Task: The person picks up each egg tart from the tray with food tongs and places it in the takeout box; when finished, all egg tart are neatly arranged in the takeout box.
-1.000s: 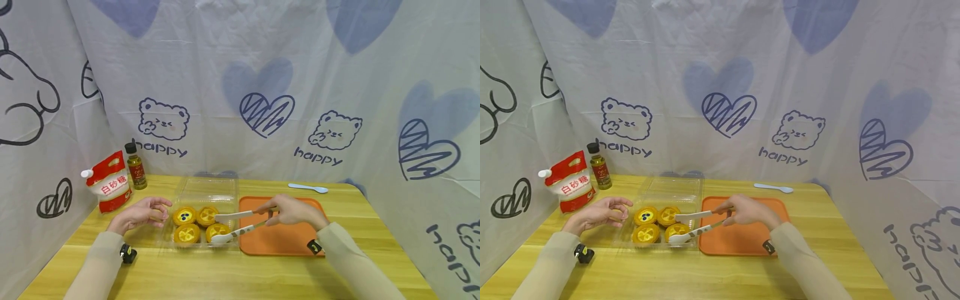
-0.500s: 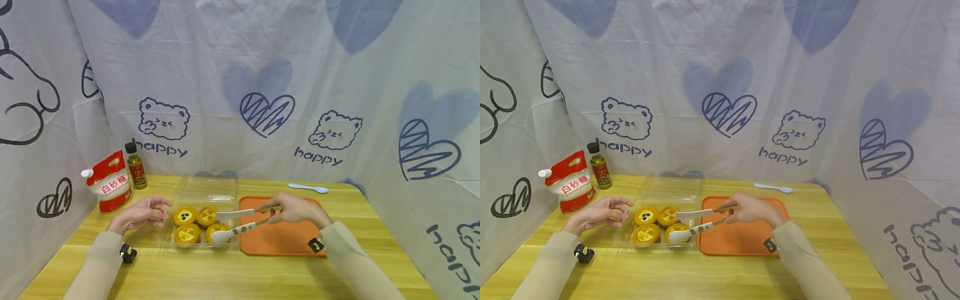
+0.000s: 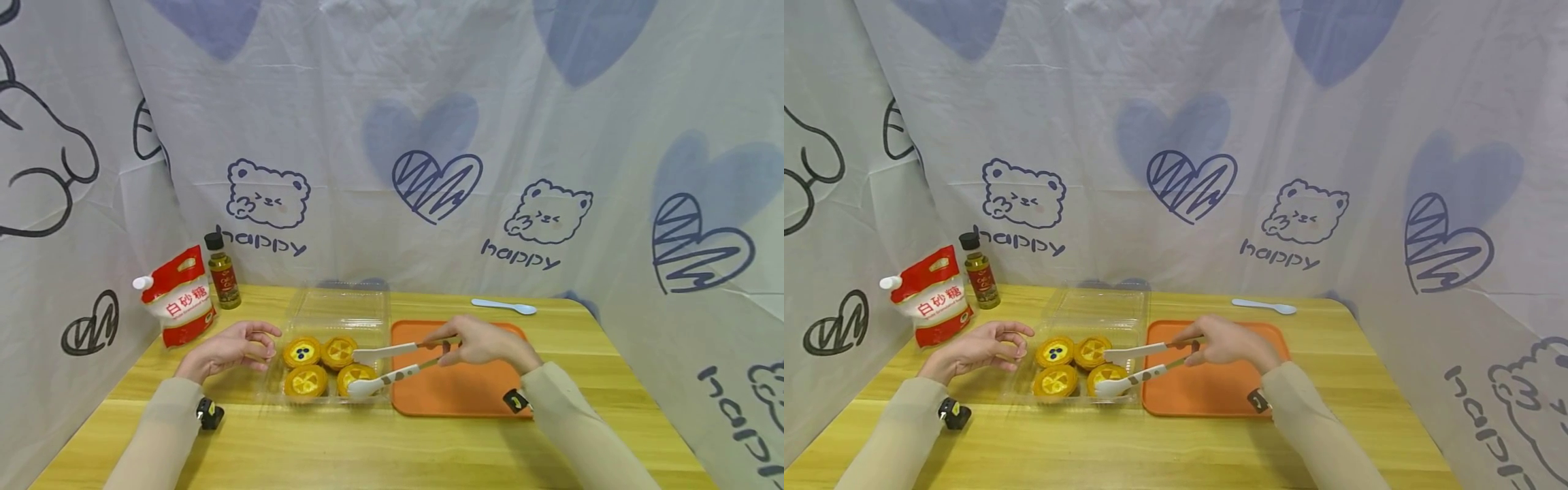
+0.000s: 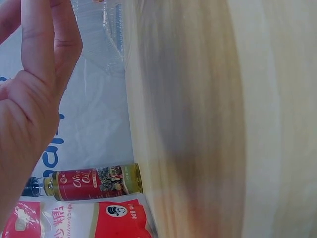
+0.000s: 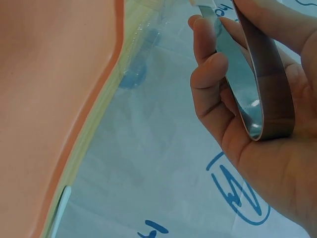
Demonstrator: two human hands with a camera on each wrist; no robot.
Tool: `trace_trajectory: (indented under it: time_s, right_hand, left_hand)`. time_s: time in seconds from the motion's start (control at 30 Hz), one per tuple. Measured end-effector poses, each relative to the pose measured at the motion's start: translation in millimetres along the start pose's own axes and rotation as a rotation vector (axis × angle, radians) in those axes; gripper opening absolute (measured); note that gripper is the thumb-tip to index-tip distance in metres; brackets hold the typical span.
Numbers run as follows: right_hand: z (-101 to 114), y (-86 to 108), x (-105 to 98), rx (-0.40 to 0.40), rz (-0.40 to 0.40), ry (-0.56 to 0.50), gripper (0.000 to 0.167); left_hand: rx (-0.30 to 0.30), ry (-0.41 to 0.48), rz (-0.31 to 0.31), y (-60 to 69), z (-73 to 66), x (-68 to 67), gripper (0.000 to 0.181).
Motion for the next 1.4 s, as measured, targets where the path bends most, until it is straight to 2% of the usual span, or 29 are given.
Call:
trace_trajectory:
  time_s: [0.2,0.37,0.63,0.8,0.9,1.17,1.4]
  right_hand:
    - [-5,3.5,2,-0.031,-0.010,-0.023,0.040]
    - [-14,9.9,5,-0.016,-0.047,-0.045,0.041]
    - [-34,22.3,10,0.050,-0.166,-0.051,0.042]
    - [-41,32.0,11,0.102,-0.271,-0.071,0.045]
    - [-42,37.3,10,0.106,-0.329,-0.080,0.045]
    - [-52,47.8,13,0.124,-0.426,-0.113,0.046]
    - [-60,59.9,18,0.152,-0.488,-0.216,0.047]
  left_hand:
    - [0.009,0.002,0.009,0.3,-0.1,0.8,0.056]
    - [0.010,0.001,0.004,2.1,-0.1,1.2,0.055]
    - [0.008,0.005,0.007,2.1,-0.2,0.9,0.057]
    - [0.012,0.005,0.010,1.5,0.1,0.4,0.057]
    - [0.013,0.003,0.007,1.0,-0.2,-0.1,0.057]
    - [0.009,0.013,0.001,0.4,-0.1,-0.8,0.057]
    - [0.018,0.017,0.005,0.6,0.4,-1.0,0.058]
Point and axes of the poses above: each hand's wrist, its own y-axis away from the middle knuckle, its own x-axis out of the palm, z = x × y, the point moved 8 cm from there along -y, towards the middle knuckle, and after that the axes turned 8 degrees about y, right-handed, at the moved point
